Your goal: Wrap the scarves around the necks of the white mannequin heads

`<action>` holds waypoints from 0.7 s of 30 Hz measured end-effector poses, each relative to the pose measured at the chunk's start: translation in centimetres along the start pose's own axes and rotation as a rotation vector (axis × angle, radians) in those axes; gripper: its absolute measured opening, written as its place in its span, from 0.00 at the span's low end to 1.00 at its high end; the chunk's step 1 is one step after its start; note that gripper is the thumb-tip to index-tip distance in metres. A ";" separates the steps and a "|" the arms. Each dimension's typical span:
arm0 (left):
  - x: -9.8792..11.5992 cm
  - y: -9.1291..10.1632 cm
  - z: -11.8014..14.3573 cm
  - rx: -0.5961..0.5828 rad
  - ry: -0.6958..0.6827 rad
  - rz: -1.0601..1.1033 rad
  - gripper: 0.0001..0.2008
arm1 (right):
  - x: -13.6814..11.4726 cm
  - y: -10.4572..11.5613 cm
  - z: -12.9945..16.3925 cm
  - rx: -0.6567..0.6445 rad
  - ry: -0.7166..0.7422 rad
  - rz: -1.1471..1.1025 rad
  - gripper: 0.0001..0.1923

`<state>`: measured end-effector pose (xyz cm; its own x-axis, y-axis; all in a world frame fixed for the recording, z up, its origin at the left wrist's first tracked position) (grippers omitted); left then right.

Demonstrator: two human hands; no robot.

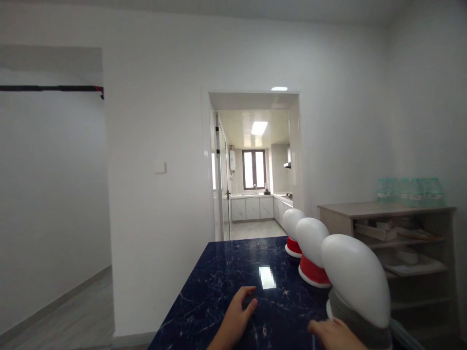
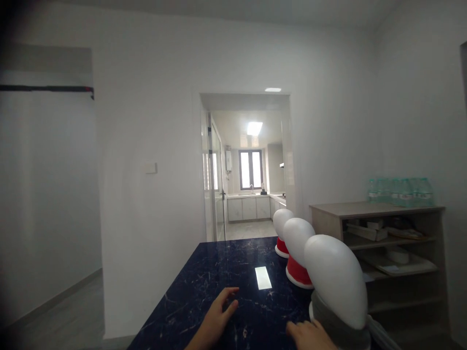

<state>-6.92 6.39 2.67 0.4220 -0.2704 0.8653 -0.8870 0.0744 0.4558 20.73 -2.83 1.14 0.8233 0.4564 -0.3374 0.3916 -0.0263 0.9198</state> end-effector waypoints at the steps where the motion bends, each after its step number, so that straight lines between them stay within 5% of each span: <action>1: 0.2 0.1 0.2 0.005 -0.027 -0.025 0.27 | -2.2 -0.1 -2.3 -0.003 0.049 0.007 0.25; 5: 1.1 -0.4 0.7 -0.033 -0.142 -0.233 0.34 | -6.6 -2.5 -9.5 -0.034 0.173 0.032 0.34; 9: 2.1 -3.2 1.9 -0.247 -0.266 -0.472 0.42 | -8.8 -6.5 -13.0 -0.059 0.354 -0.052 0.44; 12: 2.3 -4.7 3.0 -0.384 -0.257 -0.505 0.46 | -10.4 -8.4 -13.1 -0.068 0.487 -0.182 0.41; 21: 2.9 -4.8 3.4 -0.352 -0.202 -0.481 0.45 | -11.4 -7.3 -11.8 0.001 0.547 -0.254 0.37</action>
<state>-2.08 1.99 2.24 0.6844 -0.5254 0.5055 -0.4769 0.2019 0.8555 3.61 2.69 0.62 0.3736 0.8397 -0.3941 0.5491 0.1423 0.8236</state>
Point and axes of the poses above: each hand's wrist, its own z-axis away from the middle knuckle, its own y-axis out of the back of the hand, x = y × z, the point moved 10 cm from there along -z, towards the middle knuckle, and after that the axes turned 15 degrees about y, right-handed, at the moved point
